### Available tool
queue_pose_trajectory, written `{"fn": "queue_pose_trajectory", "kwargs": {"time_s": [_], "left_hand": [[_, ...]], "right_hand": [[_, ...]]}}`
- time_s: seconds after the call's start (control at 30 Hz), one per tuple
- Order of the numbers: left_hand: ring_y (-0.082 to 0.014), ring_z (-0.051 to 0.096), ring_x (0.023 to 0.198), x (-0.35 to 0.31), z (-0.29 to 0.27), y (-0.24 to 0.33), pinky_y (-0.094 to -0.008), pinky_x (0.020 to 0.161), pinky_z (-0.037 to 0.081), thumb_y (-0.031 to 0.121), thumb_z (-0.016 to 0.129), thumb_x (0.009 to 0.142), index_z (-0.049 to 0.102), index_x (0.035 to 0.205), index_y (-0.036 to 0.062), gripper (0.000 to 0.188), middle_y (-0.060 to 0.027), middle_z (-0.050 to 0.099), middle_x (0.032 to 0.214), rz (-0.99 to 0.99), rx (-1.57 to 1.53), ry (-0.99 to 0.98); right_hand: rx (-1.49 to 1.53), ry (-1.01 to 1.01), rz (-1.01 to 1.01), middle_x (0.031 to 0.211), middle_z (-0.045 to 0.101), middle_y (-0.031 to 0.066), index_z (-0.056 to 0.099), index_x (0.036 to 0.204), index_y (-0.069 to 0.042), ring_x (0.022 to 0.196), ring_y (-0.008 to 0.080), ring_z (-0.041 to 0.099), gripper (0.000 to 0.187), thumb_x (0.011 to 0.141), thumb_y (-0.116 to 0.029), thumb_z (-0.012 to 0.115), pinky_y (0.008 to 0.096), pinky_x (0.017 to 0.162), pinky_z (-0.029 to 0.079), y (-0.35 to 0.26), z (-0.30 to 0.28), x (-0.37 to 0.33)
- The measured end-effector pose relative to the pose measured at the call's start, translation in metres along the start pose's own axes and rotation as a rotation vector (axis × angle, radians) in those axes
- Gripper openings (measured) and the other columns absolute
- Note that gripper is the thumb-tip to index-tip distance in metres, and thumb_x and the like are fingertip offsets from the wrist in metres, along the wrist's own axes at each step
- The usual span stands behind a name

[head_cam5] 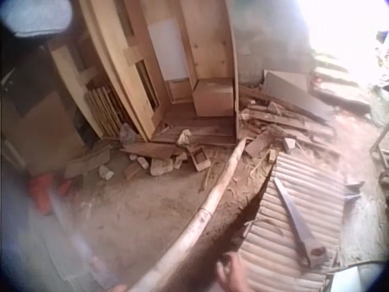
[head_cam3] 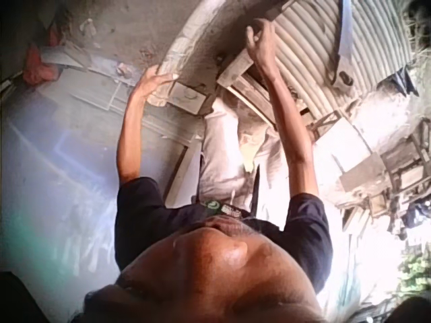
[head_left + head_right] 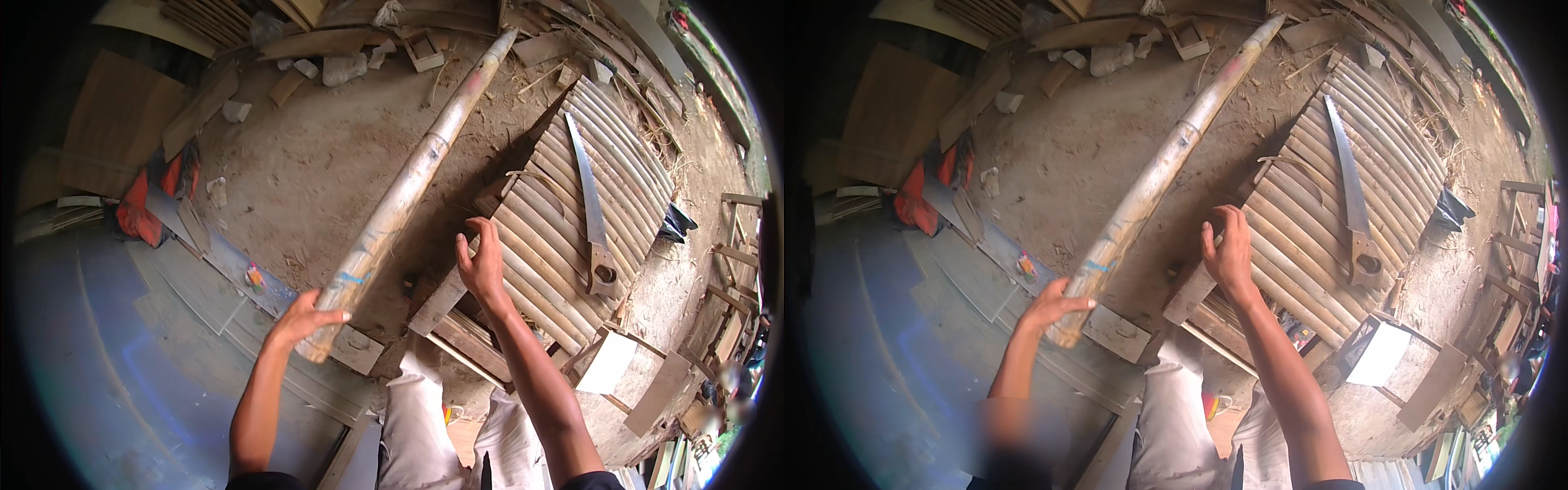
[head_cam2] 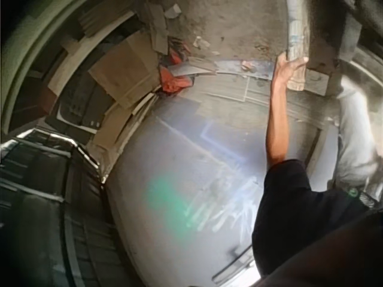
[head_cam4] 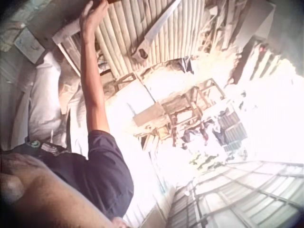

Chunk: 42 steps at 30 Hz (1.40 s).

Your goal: The person cuts bamboo poles with a hand saw and fits them into a wooden frame. They then use a hammer to secure the bamboo pieces in place.

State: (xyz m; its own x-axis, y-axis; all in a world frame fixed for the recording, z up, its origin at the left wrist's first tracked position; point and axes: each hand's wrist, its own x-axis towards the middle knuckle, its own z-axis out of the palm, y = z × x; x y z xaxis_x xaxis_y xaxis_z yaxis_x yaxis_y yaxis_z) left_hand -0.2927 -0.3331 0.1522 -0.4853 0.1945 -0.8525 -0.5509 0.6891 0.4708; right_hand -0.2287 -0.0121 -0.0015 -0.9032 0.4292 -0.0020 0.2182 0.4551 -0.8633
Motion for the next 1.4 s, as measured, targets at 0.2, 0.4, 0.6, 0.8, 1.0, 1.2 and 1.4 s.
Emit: {"fn": "queue_pose_trajectory", "kwargs": {"time_s": [0.2,0.4,0.6,0.8,1.0,1.2,1.4], "left_hand": [[-0.0292,0.068,0.094,-0.017,-0.009,-0.082,-0.0374,0.084,0.056,0.045,0.072,0.073,0.049,0.132,-0.0073,0.082,-0.0203,0.066,0.103,-0.265,-0.826,-0.662],[-0.0273,0.068,0.087,-0.023,-0.004,-0.132,-0.0374,0.087,0.053,0.065,0.062,0.072,0.041,0.133,-0.0193,0.106,-0.0235,0.066,0.1,-0.153,-1.142,-0.932],[-0.0307,0.066,0.067,-0.017,-0.011,-0.164,-0.0518,0.083,0.05,0.073,0.05,0.078,0.038,0.132,-0.0244,0.112,-0.0317,0.064,0.091,-0.08,-1.525,-1.047],[-0.0296,0.067,0.071,-0.008,-0.021,-0.17,-0.0475,0.084,0.052,0.072,0.055,0.078,0.039,0.133,-0.0224,0.11,-0.0266,0.066,0.087,-0.14,-1.281,-0.982],[-0.019,0.066,0.08,-0.005,-0.018,-0.162,-0.0332,0.075,0.055,0.046,0.074,0.078,0.066,0.109,-0.0002,0.056,-0.0075,0.069,0.091,-0.152,-0.508,-0.575],[-0.0231,0.055,0.107,-0.027,-0.001,-0.174,-0.036,0.097,0.044,0.04,0.081,0.072,0.06,0.121,-0.0027,0.068,-0.0125,0.063,0.115,0.188,-0.233,-0.316],[-0.0351,0.067,0.097,-0.058,-0.021,-0.201,-0.0433,0.097,0.045,0.044,0.082,0.066,0.058,0.123,0.0009,0.075,-0.0211,0.07,0.101,0.103,0.332,-0.035]], "right_hand": [[0.576,-0.101,0.754,0.097,0.067,0.0074,0.06,0.114,-0.003,0.081,0.0174,0.065,0.054,0.096,-0.055,0.057,0.0318,0.074,0.053,-0.006,0.031,0.055],[0.574,-0.129,1.048,0.11,0.062,0.0146,0.051,0.123,0.001,0.093,0.025,0.063,0.082,0.085,-0.07,0.061,0.0458,0.087,0.05,0.011,0.062,0.134],[0.524,-0.184,1.082,0.109,0.061,0.0158,0.049,0.126,0.005,0.097,0.0288,0.061,0.089,0.083,-0.072,0.062,0.0477,0.088,0.049,0.023,0.08,0.148],[0.417,-0.269,1.024,0.096,0.064,0.016,0.059,0.112,0.009,0.079,0.0232,0.063,0.085,0.083,-0.07,0.064,0.0364,0.068,0.053,0.019,0.091,0.167],[0.146,-0.238,0.956,0.084,0.066,0.011,0.064,0.104,0.007,0.065,0.0218,0.065,0.076,0.077,-0.062,0.076,0.0322,0.058,0.054,0.008,0.121,0.155],[0.365,-0.163,1.048,0.095,0.069,0.0145,0.066,0.109,0.005,0.08,0.0227,0.068,0.055,0.076,-0.036,0.083,0.0395,0.066,0.055,0.004,0.127,0.119],[0.983,-0.272,0.886,0.102,0.065,0.0091,0.064,0.109,0.0,0.097,0.0212,0.063,0.042,0.083,-0.03,0.078,0.0386,0.082,0.052,-0.043,0.091,0.083]]}}
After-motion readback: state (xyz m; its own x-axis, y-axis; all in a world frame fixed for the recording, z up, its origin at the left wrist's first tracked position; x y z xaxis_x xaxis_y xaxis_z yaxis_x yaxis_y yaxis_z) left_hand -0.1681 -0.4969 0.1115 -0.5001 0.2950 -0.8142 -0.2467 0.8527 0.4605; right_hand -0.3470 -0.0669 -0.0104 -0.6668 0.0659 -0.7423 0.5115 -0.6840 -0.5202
